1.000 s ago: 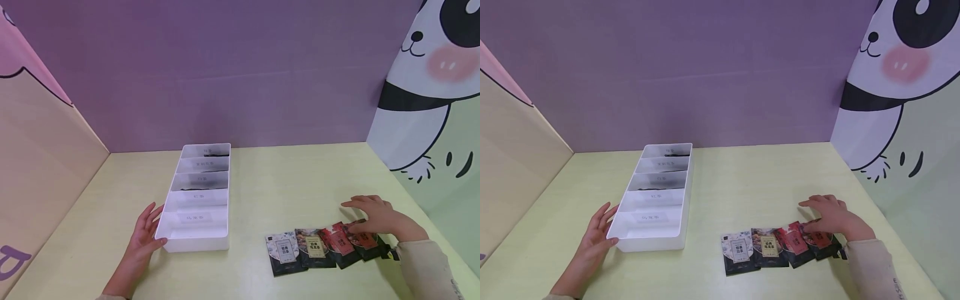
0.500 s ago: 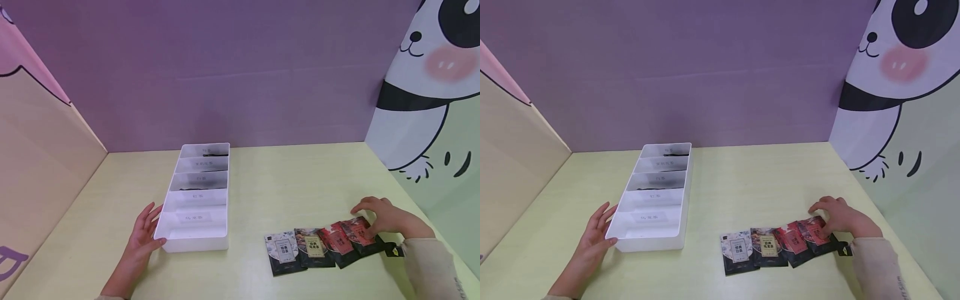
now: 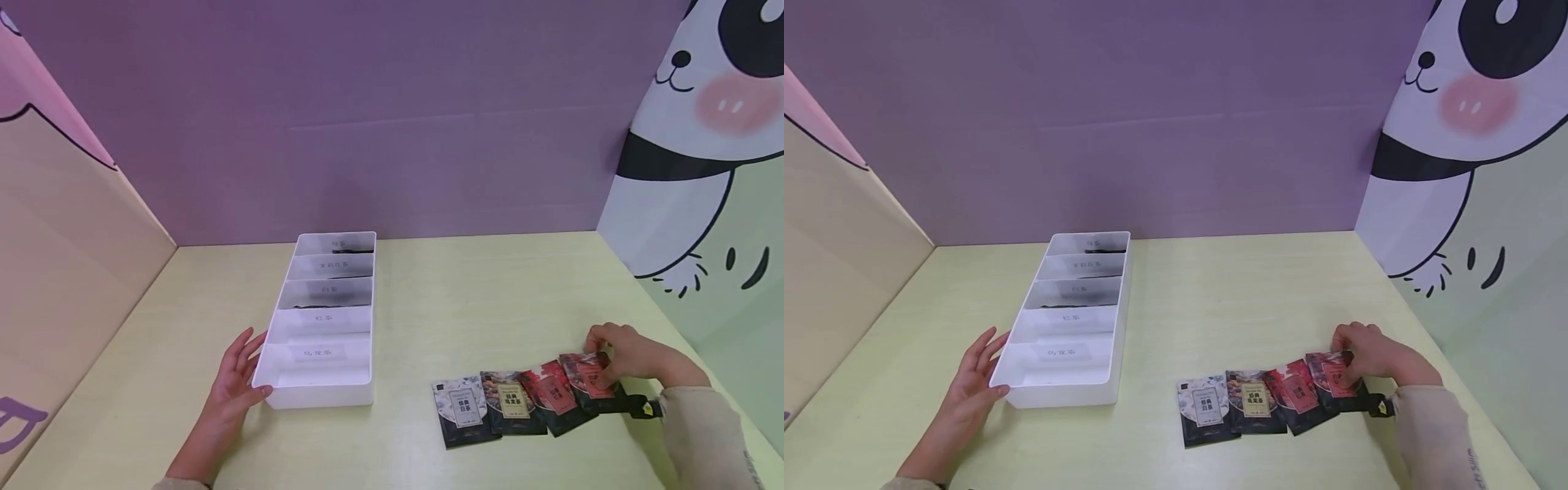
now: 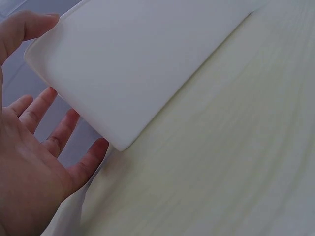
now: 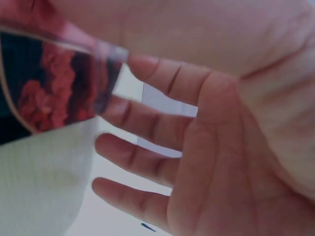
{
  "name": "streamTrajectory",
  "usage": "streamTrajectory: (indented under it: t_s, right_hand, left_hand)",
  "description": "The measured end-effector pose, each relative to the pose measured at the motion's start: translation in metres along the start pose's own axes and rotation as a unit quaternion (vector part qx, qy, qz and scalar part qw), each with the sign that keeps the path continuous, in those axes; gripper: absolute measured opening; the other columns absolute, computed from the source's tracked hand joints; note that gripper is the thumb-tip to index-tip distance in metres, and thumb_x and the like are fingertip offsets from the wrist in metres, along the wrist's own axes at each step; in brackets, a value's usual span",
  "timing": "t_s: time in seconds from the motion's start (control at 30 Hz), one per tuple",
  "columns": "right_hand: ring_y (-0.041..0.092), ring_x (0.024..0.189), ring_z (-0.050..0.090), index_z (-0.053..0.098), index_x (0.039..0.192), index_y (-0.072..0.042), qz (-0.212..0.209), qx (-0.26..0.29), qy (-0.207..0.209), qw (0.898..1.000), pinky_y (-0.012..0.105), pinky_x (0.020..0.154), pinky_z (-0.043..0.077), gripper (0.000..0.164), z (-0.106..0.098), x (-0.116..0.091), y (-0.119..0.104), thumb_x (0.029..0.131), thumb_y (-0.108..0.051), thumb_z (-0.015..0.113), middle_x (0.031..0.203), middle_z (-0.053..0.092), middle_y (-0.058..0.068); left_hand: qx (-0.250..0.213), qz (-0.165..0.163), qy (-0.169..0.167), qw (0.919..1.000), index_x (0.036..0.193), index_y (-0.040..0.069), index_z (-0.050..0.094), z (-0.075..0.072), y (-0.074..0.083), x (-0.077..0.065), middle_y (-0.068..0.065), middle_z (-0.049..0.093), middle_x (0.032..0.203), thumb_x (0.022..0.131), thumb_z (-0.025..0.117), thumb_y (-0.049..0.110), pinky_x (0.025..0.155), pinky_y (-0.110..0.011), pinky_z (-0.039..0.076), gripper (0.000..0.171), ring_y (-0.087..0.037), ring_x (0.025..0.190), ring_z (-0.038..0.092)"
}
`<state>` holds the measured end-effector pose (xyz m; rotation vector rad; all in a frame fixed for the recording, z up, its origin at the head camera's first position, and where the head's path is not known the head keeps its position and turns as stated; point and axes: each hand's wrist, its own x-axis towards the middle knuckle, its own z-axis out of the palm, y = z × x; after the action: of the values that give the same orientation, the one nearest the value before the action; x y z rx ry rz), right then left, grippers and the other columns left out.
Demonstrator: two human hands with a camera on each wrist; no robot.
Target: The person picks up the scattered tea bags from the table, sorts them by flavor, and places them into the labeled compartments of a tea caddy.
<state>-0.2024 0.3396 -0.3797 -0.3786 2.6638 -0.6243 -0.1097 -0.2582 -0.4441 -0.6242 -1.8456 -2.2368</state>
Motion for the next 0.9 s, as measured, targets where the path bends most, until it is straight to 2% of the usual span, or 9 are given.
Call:
streamTrajectory:
  t_s: [0.13, 0.33, 0.43, 0.6, 0.9]
  right_hand:
    - [0.024, 0.082, 0.048, 0.049, 0.091, -0.004, 0.006, 0.034, -0.012, 0.999, 0.036, 0.067, 0.042, 0.038, -0.002, 0.000, 0.006, 0.071, 0.002, 0.080, 0.084, 0.050, 0.005]
    - [0.023, 0.077, 0.055, 0.058, 0.090, -0.002, -0.003, 0.046, -0.012, 0.999, 0.034, 0.064, 0.053, 0.016, -0.011, -0.001, 0.011, 0.081, 0.007, 0.068, 0.085, 0.058, 0.008]
    - [0.023, 0.077, 0.059, 0.062, 0.091, 0.000, -0.009, 0.052, -0.005, 0.999, 0.035, 0.064, 0.056, 0.012, -0.018, -0.004, 0.012, 0.085, 0.010, 0.061, 0.086, 0.062, 0.010]
    - [0.022, 0.072, 0.062, 0.067, 0.092, 0.004, -0.011, 0.048, 0.024, 0.999, 0.034, 0.063, 0.056, 0.013, -0.026, -0.009, 0.010, 0.084, 0.013, 0.060, 0.086, 0.066, 0.010]
    - [0.017, 0.068, 0.064, 0.069, 0.092, 0.006, -0.029, -0.007, 0.093, 0.995, 0.030, 0.059, 0.054, 0.011, -0.036, -0.013, 0.005, 0.083, 0.011, 0.065, 0.085, 0.070, 0.011]
  left_hand:
    - [0.001, -0.003, 0.001, 1.0000, 0.157, 0.016, 0.023, 0.001, 0.000, 0.000, 0.006, 0.041, 0.150, 0.081, 0.041, -0.028, 0.095, -0.020, 0.046, 0.090, -0.012, 0.128, 0.042]
    - [0.003, -0.005, 0.005, 1.0000, 0.157, 0.016, 0.023, 0.001, 0.001, -0.001, 0.006, 0.041, 0.150, 0.081, 0.041, -0.028, 0.095, -0.020, 0.046, 0.090, -0.011, 0.128, 0.043]
    - [0.003, -0.006, 0.009, 0.9999, 0.156, 0.017, 0.025, 0.001, 0.001, 0.000, 0.007, 0.042, 0.149, 0.081, 0.041, -0.028, 0.094, -0.020, 0.047, 0.090, -0.010, 0.127, 0.044]
    - [-0.001, -0.008, 0.015, 0.9999, 0.155, 0.021, 0.029, 0.001, 0.000, 0.003, 0.008, 0.043, 0.148, 0.080, 0.042, -0.029, 0.095, -0.019, 0.045, 0.091, -0.010, 0.124, 0.045]
    - [0.002, -0.004, 0.015, 0.9999, 0.154, 0.022, 0.030, 0.000, -0.002, 0.002, 0.009, 0.044, 0.147, 0.079, 0.041, -0.029, 0.096, -0.018, 0.043, 0.091, -0.010, 0.124, 0.046]
